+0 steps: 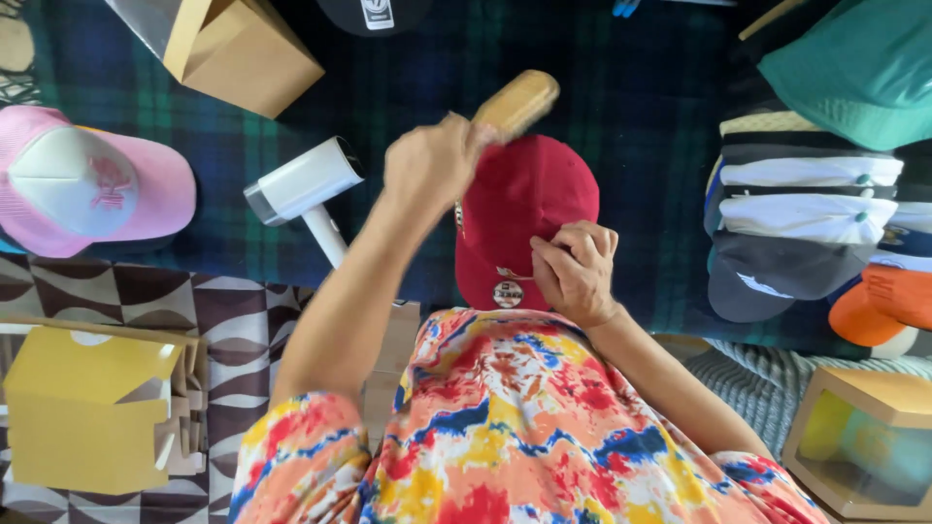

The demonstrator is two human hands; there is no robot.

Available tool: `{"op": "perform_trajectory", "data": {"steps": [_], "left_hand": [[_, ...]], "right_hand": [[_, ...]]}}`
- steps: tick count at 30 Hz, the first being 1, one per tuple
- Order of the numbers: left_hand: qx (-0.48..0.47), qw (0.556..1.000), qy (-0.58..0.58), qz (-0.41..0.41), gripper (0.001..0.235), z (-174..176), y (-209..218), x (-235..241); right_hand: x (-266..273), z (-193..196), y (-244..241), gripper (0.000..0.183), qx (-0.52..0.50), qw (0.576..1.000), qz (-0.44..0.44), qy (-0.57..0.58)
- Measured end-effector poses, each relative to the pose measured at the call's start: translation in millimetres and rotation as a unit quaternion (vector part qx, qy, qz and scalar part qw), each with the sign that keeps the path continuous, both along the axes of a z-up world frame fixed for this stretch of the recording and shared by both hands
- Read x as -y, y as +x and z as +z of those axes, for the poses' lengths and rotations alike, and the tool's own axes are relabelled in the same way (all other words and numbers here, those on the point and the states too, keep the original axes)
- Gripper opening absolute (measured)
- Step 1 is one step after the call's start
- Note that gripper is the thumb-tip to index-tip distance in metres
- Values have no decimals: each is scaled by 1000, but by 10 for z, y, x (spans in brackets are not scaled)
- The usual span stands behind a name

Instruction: The person removes a red baseball cap from a box and places it on a table. They use a wooden brush to clean the exterior and interior surfaces of the cap, focusing on the fabric and brim.

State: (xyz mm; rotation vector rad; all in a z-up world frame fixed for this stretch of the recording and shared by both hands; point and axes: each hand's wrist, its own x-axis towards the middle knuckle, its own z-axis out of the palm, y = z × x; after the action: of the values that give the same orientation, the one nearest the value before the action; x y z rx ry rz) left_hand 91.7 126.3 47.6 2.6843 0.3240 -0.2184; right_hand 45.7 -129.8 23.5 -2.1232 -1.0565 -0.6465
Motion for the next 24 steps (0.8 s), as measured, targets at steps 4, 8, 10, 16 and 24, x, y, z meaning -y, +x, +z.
{"op": "perform_trajectory", "data": {"steps": [4,8,10,16,24], "left_hand": [[219,968,-2,-118,52,518,-407,411],[10,994,-104,-19,55,55,-308,45],[-14,996,-89,7,59,-356,-426,-97],[-41,998,-5,54,55,-203,-679,-207],[20,995,-83,-54,55,132,-423,-6]], "right_hand": [[25,3,39,11,9,1000,11,12],[35,-52,14,12,-1,1000,14,12],[47,-85,2,12,1,1000,9,15],[10,-59,-26,12,6,1000,14,15],[30,-75,-21,10,6,1000,0,7]]}}
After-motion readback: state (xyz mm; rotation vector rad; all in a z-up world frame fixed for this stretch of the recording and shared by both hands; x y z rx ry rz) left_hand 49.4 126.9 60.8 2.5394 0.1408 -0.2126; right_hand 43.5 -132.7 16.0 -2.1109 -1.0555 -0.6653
